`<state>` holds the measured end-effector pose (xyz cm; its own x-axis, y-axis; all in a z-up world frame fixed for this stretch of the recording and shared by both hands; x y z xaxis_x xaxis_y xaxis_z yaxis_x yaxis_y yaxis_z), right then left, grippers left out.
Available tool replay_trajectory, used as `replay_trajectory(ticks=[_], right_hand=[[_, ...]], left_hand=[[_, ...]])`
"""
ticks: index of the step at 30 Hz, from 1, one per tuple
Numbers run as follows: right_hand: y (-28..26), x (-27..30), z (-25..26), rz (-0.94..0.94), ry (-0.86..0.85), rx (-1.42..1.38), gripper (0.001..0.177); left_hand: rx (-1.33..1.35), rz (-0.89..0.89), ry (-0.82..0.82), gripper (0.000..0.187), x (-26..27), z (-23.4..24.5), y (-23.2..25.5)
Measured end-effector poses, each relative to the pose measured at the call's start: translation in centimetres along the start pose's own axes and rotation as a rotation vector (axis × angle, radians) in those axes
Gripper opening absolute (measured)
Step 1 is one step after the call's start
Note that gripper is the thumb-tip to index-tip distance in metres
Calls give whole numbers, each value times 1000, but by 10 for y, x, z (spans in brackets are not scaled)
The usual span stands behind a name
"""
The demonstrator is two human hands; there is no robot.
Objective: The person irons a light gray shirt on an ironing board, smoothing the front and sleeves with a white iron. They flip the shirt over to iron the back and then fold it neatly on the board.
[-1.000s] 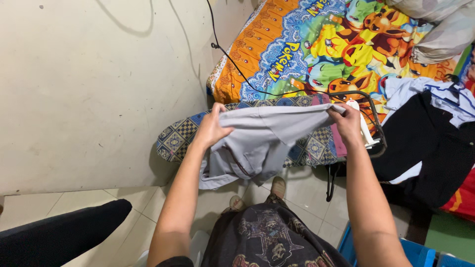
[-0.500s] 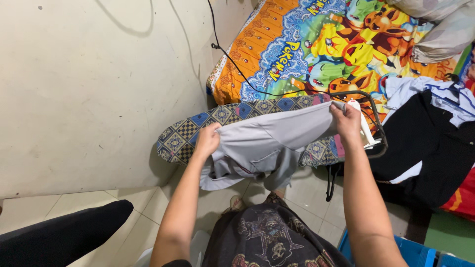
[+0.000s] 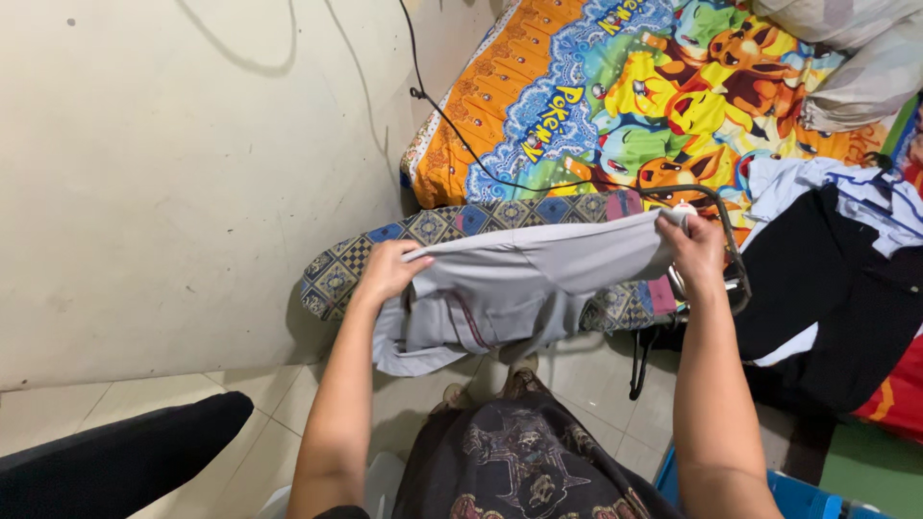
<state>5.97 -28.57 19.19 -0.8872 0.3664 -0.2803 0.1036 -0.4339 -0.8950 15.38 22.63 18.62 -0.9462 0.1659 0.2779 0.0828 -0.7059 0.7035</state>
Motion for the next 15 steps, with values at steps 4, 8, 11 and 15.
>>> replay_trajectory(ticks=[4,8,11,15], right_hand=[[6,-15,19,-138,-88,146,17],[19,-72,24,54,-57,256,13],[69,-93,-16,170,135,177,28],[112,-56,-113,314,-135,427,45]], left_hand=[[172,-111,-69,23,-21,-23,-5],[197,-124,21,21,-61,-33,20],[100,48,168,19,-106,-53,8],[-110,223,232,25,-162,-108,-46]])
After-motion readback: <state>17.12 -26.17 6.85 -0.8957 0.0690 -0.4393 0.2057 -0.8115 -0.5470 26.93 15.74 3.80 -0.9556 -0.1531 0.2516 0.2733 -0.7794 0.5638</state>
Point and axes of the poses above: each hand's wrist, its own x-axis away from the middle knuckle, its own z-axis out of the back of the hand, y = z × x, the point moved 9 cm from there along -x, towards the middle knuckle, and after that the axes turned 15 degrees about z, right-handed, at the moved point
